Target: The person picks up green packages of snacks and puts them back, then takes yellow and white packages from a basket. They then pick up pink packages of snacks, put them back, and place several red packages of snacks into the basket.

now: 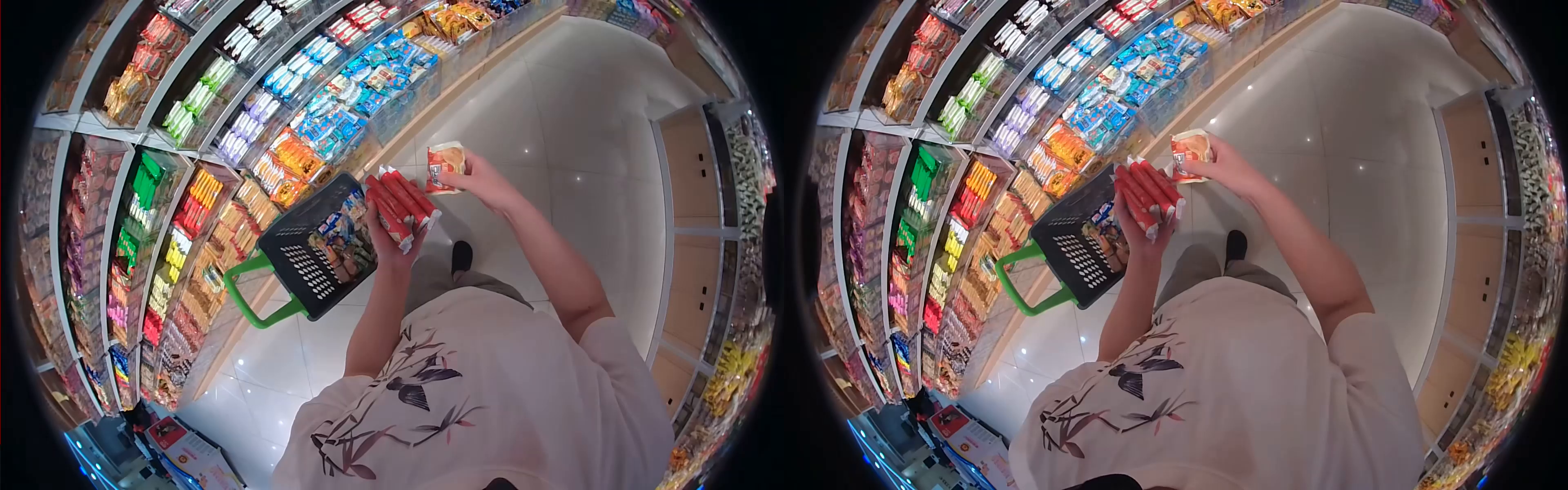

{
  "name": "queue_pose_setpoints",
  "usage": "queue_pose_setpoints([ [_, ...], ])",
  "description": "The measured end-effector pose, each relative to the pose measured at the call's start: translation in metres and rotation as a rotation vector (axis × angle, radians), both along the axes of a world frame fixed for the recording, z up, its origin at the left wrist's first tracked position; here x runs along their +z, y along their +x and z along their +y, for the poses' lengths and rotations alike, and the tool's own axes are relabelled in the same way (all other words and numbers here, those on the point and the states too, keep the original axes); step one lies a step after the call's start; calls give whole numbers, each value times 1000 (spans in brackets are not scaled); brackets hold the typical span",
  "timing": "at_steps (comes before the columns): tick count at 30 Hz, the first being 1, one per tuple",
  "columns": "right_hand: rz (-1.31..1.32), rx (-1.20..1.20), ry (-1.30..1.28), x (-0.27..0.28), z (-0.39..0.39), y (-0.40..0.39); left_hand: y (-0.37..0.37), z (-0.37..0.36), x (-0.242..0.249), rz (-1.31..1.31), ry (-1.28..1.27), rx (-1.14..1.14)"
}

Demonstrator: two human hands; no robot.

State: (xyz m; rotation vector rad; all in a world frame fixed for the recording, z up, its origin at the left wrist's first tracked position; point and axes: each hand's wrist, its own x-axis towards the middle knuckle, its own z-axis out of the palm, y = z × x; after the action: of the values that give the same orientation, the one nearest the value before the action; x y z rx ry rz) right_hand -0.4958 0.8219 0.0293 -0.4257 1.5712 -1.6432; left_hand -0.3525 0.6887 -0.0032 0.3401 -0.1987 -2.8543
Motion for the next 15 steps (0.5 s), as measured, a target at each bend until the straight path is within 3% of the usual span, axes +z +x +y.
queue_pose_setpoints([
  [4, -93, -166, -127, -2, 0, -39, -38, 12, 9, 32, -3, -66],
  [7, 35, -270, -66, -8, -5, -65, -73, 14, 20, 71, -82, -32],
  [13, 104, -268, -9, 5, -16, -139, -155, -12, 22, 64, -178, -71],
  [15, 251, -256, 12, 1, -29, -173, -184, -27, 27, -4, -147, 11],
])
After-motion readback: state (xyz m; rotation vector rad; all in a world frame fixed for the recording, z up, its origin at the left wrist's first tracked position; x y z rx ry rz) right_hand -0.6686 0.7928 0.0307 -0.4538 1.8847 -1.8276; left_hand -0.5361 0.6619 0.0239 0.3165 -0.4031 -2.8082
